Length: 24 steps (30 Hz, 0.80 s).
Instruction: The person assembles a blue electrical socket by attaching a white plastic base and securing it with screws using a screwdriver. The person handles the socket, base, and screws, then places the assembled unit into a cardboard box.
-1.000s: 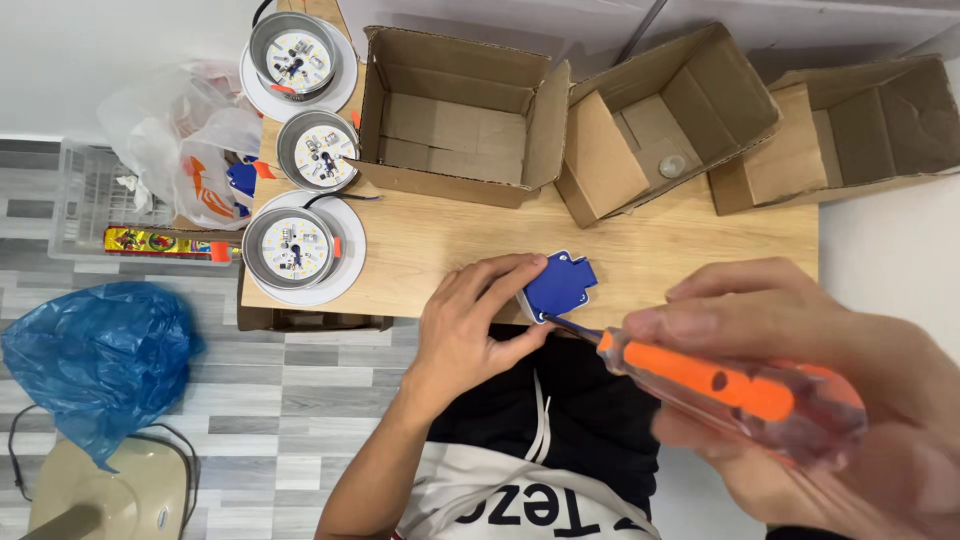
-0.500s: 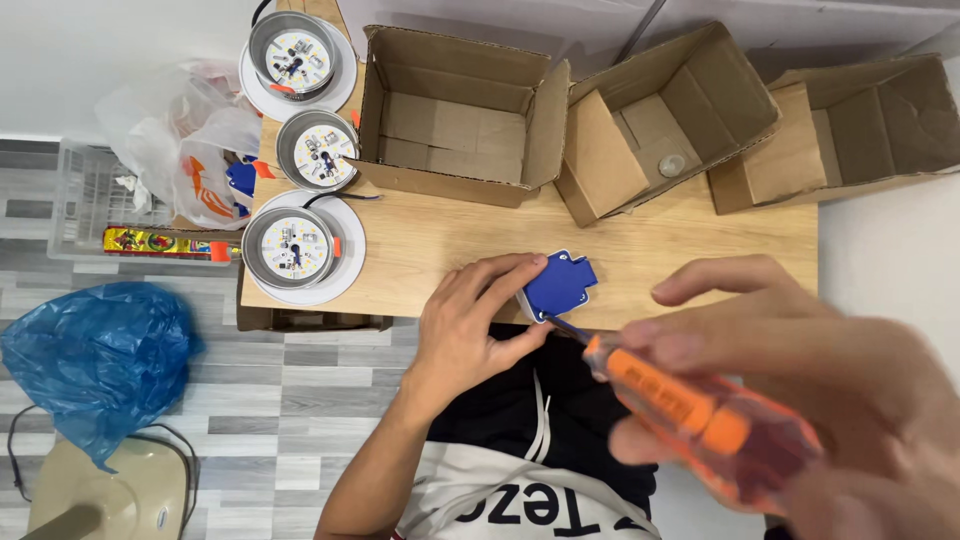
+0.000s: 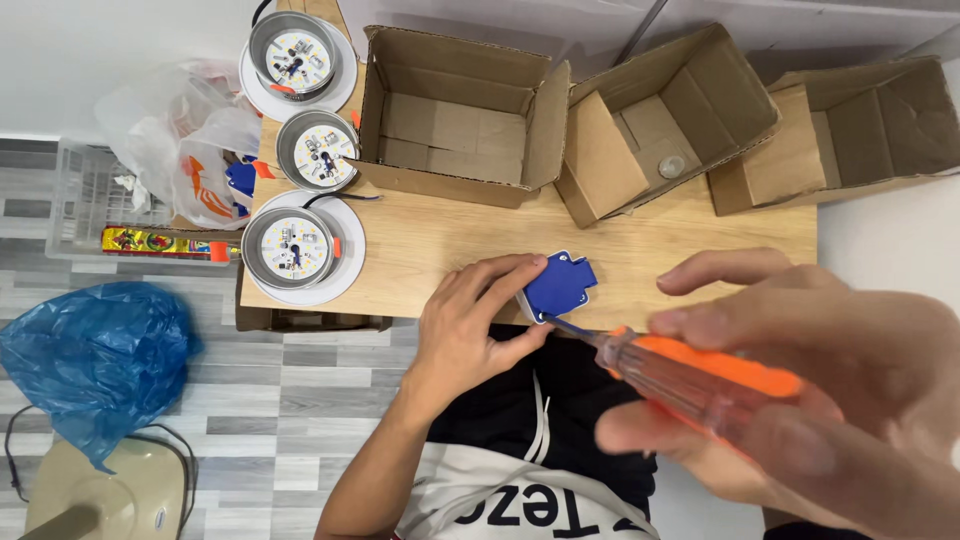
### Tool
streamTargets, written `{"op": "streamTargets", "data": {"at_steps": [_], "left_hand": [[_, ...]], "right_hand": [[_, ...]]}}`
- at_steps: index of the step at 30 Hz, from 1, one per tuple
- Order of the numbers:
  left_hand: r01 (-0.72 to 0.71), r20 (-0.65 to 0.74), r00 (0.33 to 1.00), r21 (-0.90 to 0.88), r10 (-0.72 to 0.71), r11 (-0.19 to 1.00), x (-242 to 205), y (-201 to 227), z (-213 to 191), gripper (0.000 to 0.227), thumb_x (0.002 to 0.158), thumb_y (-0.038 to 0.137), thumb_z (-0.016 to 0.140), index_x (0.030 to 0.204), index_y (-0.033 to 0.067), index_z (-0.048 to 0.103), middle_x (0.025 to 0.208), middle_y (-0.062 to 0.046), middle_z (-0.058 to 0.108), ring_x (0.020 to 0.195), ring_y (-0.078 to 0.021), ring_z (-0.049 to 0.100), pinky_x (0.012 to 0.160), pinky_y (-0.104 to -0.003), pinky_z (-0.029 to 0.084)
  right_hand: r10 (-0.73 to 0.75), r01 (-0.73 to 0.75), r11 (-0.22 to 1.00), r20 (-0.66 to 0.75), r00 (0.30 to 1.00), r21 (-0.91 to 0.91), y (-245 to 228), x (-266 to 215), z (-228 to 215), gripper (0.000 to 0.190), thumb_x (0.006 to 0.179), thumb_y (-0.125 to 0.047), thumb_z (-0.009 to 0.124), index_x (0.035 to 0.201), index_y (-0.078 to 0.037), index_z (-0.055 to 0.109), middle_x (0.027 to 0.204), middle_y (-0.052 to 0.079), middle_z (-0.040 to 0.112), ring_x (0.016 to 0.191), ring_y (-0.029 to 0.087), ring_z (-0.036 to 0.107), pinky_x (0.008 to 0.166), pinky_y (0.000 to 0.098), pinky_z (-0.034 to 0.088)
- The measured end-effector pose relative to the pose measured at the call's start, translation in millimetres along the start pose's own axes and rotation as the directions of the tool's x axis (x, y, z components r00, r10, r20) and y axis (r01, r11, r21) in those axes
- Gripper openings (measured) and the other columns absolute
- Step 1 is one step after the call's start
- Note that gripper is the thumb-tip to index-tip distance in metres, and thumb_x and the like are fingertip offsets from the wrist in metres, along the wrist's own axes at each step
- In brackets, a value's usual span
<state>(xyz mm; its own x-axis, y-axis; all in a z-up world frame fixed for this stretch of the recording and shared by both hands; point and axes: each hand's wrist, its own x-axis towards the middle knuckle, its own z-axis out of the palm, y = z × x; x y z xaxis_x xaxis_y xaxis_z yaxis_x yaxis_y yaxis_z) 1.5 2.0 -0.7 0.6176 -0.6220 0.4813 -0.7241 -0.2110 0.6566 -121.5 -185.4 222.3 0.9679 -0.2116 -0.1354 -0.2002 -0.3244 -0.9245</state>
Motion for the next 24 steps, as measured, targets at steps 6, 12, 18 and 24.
{"op": "streamTargets", "data": {"at_steps": [6, 12, 18, 24], "left_hand": [[0.007, 0.009, 1.0, -0.001, -0.007, 1.0, -0.9, -0.2, 0.1, 0.054, 0.093, 0.035, 0.078, 0.141, 0.0181, 0.059, 0.136, -0.001, 0.067, 0.119, -0.0191, 0.07, 0.09, -0.036, 0.054], [0.009, 0.012, 1.0, -0.002, -0.009, 1.0, -0.9, -0.3, 0.3, 0.054, 0.095, 0.037, 0.077, 0.142, 0.0186, 0.058, 0.137, -0.001, 0.067, 0.119, -0.02, 0.07, 0.09, -0.037, 0.054], [-0.001, 0.005, 1.0, 0.0, 0.001, 1.0, -0.9, -0.8, 0.5, 0.055, 0.094, 0.036, 0.077, 0.142, 0.0179, 0.058, 0.137, -0.002, 0.067, 0.118, -0.0201, 0.07, 0.089, -0.037, 0.054], [0.004, 0.004, 1.0, 0.003, -0.004, 1.0, -0.5, -0.2, 1.0, 0.054, 0.094, 0.037, 0.078, 0.141, 0.0183, 0.059, 0.136, -0.001, 0.067, 0.118, -0.0191, 0.07, 0.088, -0.036, 0.054]], "right_hand": [[0.135, -0.142, 0.984, 0.075, 0.988, 0.106, -1.4, 2.3, 2.3, 0.063, 0.08, -0.055, 0.066, 0.125, -0.013, 0.079, 0.135, 0.006, 0.084, 0.157, 0.02, 0.056, 0.09, 0.045, 0.075], [0.135, -0.158, 0.959, 0.108, 0.985, 0.234, 6.9, 0.0, -0.7, 0.051, 0.081, -0.044, 0.079, 0.117, -0.009, 0.084, 0.13, 0.007, 0.089, 0.156, 0.027, 0.063, 0.088, 0.0549, 0.087], [0.041, -0.048, 0.989, 0.05, 0.998, 0.14, 9.2, -1.5, -1.5, 0.049, 0.08, -0.042, 0.073, 0.114, -0.006, 0.078, 0.125, 0.012, 0.085, 0.148, 0.031, 0.07, 0.116, 0.0491, 0.066], [0.241, -0.295, 0.885, 0.189, 0.952, 0.36, -0.5, -1.8, 1.2, 0.062, 0.084, -0.056, 0.086, 0.125, -0.01, 0.087, 0.139, 0.011, 0.083, 0.152, 0.017, 0.056, 0.095, 0.058, 0.079]]}}
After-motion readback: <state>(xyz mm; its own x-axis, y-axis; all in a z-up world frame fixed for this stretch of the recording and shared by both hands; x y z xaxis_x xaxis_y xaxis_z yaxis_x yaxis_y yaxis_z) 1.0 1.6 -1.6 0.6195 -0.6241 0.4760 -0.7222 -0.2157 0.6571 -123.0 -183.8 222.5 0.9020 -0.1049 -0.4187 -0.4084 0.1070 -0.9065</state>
